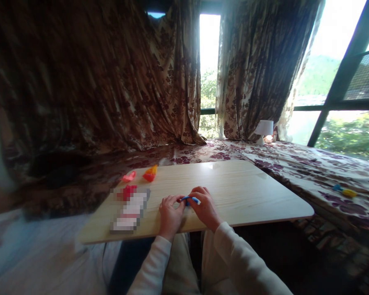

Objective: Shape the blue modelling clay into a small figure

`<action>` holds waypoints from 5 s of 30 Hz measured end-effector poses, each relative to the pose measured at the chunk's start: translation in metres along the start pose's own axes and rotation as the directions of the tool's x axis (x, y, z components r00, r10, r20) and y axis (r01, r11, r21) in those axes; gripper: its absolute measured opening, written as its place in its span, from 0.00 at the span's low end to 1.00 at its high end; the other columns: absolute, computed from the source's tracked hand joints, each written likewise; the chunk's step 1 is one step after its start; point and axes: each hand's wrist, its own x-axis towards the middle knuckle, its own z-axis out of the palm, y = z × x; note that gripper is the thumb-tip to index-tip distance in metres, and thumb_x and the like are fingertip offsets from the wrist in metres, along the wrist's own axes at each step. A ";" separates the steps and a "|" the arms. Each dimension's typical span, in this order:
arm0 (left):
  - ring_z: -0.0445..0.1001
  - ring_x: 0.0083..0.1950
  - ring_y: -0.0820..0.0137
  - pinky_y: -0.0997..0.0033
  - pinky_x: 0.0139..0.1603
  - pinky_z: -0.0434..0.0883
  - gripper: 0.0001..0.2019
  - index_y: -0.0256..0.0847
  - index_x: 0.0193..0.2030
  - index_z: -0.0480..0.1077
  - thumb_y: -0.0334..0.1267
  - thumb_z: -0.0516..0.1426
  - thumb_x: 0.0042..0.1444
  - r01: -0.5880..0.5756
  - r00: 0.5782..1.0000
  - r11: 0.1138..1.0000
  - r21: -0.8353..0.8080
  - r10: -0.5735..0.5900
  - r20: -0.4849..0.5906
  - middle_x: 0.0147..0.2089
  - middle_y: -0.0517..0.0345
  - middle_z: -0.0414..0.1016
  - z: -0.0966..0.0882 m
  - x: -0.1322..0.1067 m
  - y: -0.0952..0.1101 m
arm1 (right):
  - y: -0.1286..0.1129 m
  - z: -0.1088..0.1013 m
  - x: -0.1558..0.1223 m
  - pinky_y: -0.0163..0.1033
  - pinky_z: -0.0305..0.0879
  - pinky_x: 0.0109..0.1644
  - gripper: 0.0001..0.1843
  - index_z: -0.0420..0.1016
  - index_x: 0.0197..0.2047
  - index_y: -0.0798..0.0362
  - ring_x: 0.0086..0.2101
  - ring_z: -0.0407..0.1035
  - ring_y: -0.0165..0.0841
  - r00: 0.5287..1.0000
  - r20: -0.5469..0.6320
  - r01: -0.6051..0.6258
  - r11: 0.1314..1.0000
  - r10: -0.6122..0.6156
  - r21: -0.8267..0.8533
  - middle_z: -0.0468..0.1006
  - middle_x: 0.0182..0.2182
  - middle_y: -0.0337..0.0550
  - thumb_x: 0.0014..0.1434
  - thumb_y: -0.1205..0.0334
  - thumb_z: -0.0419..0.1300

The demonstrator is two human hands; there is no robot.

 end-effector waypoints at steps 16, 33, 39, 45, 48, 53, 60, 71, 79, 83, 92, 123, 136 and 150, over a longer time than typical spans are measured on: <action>0.71 0.39 0.63 0.60 0.48 0.66 0.06 0.41 0.32 0.76 0.37 0.58 0.48 0.059 0.998 0.998 -0.012 -0.059 -0.003 0.31 0.54 0.76 0.001 0.000 -0.001 | -0.002 0.000 0.000 0.43 0.64 0.45 0.07 0.76 0.38 0.51 0.40 0.64 0.38 1.000 -0.009 0.016 1.000 -0.016 0.017 0.73 0.36 0.45 0.58 0.68 0.56; 0.70 0.41 0.64 0.62 0.48 0.65 0.06 0.42 0.31 0.77 0.37 0.57 0.51 -0.001 0.998 0.999 0.040 -0.002 0.069 0.31 0.56 0.78 0.000 0.001 -0.004 | -0.002 0.001 -0.001 0.42 0.64 0.43 0.06 0.75 0.34 0.51 0.37 0.65 0.36 0.999 0.002 0.041 0.998 -0.042 0.036 0.73 0.33 0.44 0.58 0.69 0.57; 0.70 0.39 0.65 0.64 0.47 0.65 0.06 0.41 0.33 0.76 0.37 0.59 0.50 0.011 1.000 0.999 0.043 -0.012 0.022 0.31 0.56 0.77 0.000 0.001 -0.001 | -0.002 0.000 -0.001 0.42 0.64 0.42 0.06 0.75 0.33 0.51 0.36 0.65 0.36 0.999 -0.040 0.009 1.000 -0.009 -0.001 0.73 0.32 0.43 0.59 0.67 0.56; 0.70 0.39 0.64 0.64 0.46 0.65 0.07 0.41 0.31 0.76 0.37 0.57 0.51 0.025 0.999 0.999 0.033 -0.026 0.024 0.31 0.55 0.77 -0.002 -0.001 0.000 | -0.004 0.000 0.000 0.42 0.64 0.43 0.04 0.75 0.33 0.51 0.37 0.65 0.36 0.999 -0.037 0.001 1.000 -0.001 0.005 0.74 0.33 0.43 0.57 0.67 0.58; 0.70 0.40 0.63 0.63 0.46 0.65 0.08 0.41 0.31 0.76 0.38 0.56 0.52 0.035 0.999 0.999 0.018 -0.035 0.016 0.32 0.54 0.78 -0.002 0.000 0.001 | -0.003 0.001 -0.001 0.43 0.64 0.43 0.03 0.75 0.33 0.52 0.37 0.65 0.37 1.000 -0.012 -0.010 1.000 0.010 0.002 0.74 0.33 0.43 0.55 0.67 0.59; 0.71 0.41 0.63 0.61 0.48 0.66 0.07 0.41 0.33 0.76 0.37 0.57 0.50 0.039 0.999 0.999 -0.013 -0.040 -0.026 0.34 0.54 0.78 -0.001 0.000 0.001 | -0.001 0.001 -0.001 0.42 0.64 0.42 0.05 0.74 0.32 0.51 0.36 0.65 0.36 1.000 -0.008 -0.012 1.000 0.012 -0.010 0.74 0.32 0.42 0.57 0.67 0.57; 0.71 0.43 0.62 0.60 0.50 0.66 0.09 0.40 0.36 0.76 0.38 0.57 0.50 0.054 0.999 0.992 -0.110 -0.055 -0.002 0.36 0.52 0.78 -0.001 0.001 -0.002 | -0.002 0.001 0.000 0.42 0.64 0.43 0.04 0.74 0.32 0.50 0.37 0.66 0.36 1.000 -0.006 -0.015 1.000 0.016 0.027 0.74 0.33 0.42 0.55 0.68 0.60; 0.71 0.44 0.63 0.64 0.50 0.65 0.14 0.40 0.33 0.76 0.41 0.50 0.56 0.106 0.987 0.965 -0.240 -0.073 0.143 0.37 0.52 0.78 -0.010 0.003 0.009 | -0.005 0.000 0.000 0.42 0.63 0.45 0.09 0.71 0.36 0.49 0.40 0.65 0.37 0.987 -0.163 0.012 1.000 -0.008 0.023 0.72 0.36 0.42 0.54 0.72 0.57; 0.74 0.44 0.65 0.65 0.50 0.68 0.17 0.35 0.41 0.74 0.45 0.60 0.48 0.352 0.936 0.709 -0.611 -0.284 0.210 0.39 0.52 0.79 -0.004 0.004 0.004 | -0.010 -0.001 -0.002 0.43 0.63 0.48 0.17 0.70 0.43 0.49 0.43 0.64 0.37 0.997 -0.024 0.081 0.995 -0.079 0.063 0.72 0.40 0.44 0.53 0.75 0.52; 0.75 0.40 0.67 0.67 0.49 0.68 0.16 0.35 0.38 0.75 0.43 0.63 0.43 0.415 0.903 0.586 -0.696 -0.358 0.237 0.37 0.54 0.80 -0.006 0.005 0.003 | -0.007 -0.002 0.000 0.42 0.65 0.47 0.12 0.71 0.45 0.50 0.42 0.66 0.35 0.999 0.025 -0.050 0.970 0.045 0.236 0.71 0.41 0.44 0.58 0.67 0.52; 0.74 0.43 0.66 0.69 0.50 0.67 0.16 0.36 0.40 0.77 0.45 0.60 0.49 0.386 0.915 0.677 -0.626 -0.194 0.354 0.38 0.55 0.80 -0.014 0.001 0.002 | -0.012 -0.015 0.005 0.39 0.64 0.47 0.16 0.74 0.26 0.53 0.39 0.68 0.34 0.970 0.169 -0.235 0.863 0.176 0.447 0.73 0.34 0.42 0.58 0.51 0.57; 0.69 0.38 0.69 0.73 0.43 0.64 0.12 0.37 0.35 0.75 0.43 0.57 0.52 0.324 0.917 0.807 -0.493 -0.141 0.372 0.32 0.60 0.76 -0.013 0.002 0.003 | -0.010 -0.012 0.005 0.39 0.60 0.46 0.11 0.75 0.26 0.55 0.39 0.67 0.34 0.938 0.266 -0.335 0.778 0.222 0.532 0.73 0.35 0.43 0.54 0.57 0.59; 0.69 0.39 0.68 0.73 0.44 0.64 0.12 0.37 0.35 0.75 0.44 0.56 0.52 0.313 0.933 0.818 -0.483 -0.169 0.317 0.32 0.59 0.76 -0.014 0.000 0.008 | -0.012 -0.013 0.006 0.38 0.60 0.45 0.19 0.73 0.25 0.55 0.37 0.66 0.34 0.952 0.213 -0.300 0.819 0.221 0.489 0.73 0.33 0.43 0.58 0.49 0.55; 0.70 0.38 0.66 0.70 0.44 0.64 0.12 0.36 0.33 0.75 0.43 0.56 0.51 0.284 0.926 0.874 -0.395 -0.143 0.349 0.33 0.56 0.77 -0.011 0.001 0.008 | -0.010 -0.011 0.006 0.38 0.62 0.42 0.16 0.75 0.26 0.55 0.36 0.67 0.34 0.964 0.194 -0.254 0.845 0.182 0.471 0.73 0.32 0.43 0.58 0.53 0.57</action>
